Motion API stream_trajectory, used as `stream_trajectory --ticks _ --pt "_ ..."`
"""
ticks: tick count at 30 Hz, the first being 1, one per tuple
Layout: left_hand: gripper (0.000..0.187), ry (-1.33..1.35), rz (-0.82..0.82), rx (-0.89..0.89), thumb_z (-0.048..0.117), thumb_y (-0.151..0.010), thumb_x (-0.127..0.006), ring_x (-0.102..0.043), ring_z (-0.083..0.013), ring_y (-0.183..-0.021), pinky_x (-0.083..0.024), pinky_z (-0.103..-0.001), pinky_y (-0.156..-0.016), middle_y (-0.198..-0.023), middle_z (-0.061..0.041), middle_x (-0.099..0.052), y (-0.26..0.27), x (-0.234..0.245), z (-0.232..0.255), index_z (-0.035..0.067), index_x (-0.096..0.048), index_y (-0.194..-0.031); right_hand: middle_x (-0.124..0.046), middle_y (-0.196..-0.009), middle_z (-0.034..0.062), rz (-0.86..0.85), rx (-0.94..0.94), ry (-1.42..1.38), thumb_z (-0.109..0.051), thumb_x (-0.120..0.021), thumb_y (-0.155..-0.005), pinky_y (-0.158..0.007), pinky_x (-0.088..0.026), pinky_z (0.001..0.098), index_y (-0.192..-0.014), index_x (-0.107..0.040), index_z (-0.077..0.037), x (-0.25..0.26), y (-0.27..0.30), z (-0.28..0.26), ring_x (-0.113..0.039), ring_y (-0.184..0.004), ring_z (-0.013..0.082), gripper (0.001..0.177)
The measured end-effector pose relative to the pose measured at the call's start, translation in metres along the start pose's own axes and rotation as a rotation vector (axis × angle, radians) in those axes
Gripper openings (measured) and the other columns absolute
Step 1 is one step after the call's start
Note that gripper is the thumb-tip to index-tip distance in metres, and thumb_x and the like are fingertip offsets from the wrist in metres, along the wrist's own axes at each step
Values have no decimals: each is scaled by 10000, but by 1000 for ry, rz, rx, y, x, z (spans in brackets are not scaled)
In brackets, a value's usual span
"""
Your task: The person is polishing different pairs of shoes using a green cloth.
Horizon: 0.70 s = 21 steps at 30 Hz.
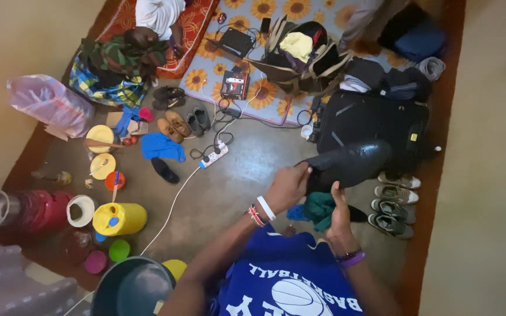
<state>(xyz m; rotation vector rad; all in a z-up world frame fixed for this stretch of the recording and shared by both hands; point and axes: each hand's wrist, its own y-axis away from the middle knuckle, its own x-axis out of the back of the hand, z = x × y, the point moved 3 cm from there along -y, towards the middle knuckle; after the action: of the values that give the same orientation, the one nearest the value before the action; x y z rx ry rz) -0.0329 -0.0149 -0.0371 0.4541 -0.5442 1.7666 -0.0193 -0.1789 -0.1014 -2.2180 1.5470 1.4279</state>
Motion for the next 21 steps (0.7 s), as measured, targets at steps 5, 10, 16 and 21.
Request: stream_trajectory --ticks 5,10,16,21 --pt "208 -60 63 11 231 -1001 -607 -650 -452 -694 -496 -543 -609 -725 -237 -649 1 18 19 42 -672 -942 -486 -744 -52 -47 42 72 -462 -596 -1037 -470 -383 284 -1302 -488 -143 -3 -2 -1 -479 -541 88 428" --pt "214 -84 164 -19 239 -963 -658 -681 -405 -655 -521 -497 -568 -713 -200 -695 11 27 38 40 -716 -1016 -451 -686 -64 -48 45 11 -485 -612 -1055 -428 -375 274 -1298 -500 -179 16 -3 6 -461 -492 77 407" --pt "251 339 80 178 214 -1007 -609 -677 -127 -676 -541 -311 -613 -739 -76 -714 20 5 27 -15 -691 -1071 -656 -1057 -26 129 38 106 -466 -596 -962 -671 -588 329 -1393 -518 -181 -18 16 -11 -691 -835 123 522" --pt "323 951 -80 345 224 -1161 -532 -487 -127 -826 -399 -294 -725 -934 -44 -583 30 -42 -29 -68 -671 -1159 -642 -1193 4 65 56 73 -443 -607 -1010 -770 -590 324 -1476 -486 -135 5 9 7 -680 -955 136 572"
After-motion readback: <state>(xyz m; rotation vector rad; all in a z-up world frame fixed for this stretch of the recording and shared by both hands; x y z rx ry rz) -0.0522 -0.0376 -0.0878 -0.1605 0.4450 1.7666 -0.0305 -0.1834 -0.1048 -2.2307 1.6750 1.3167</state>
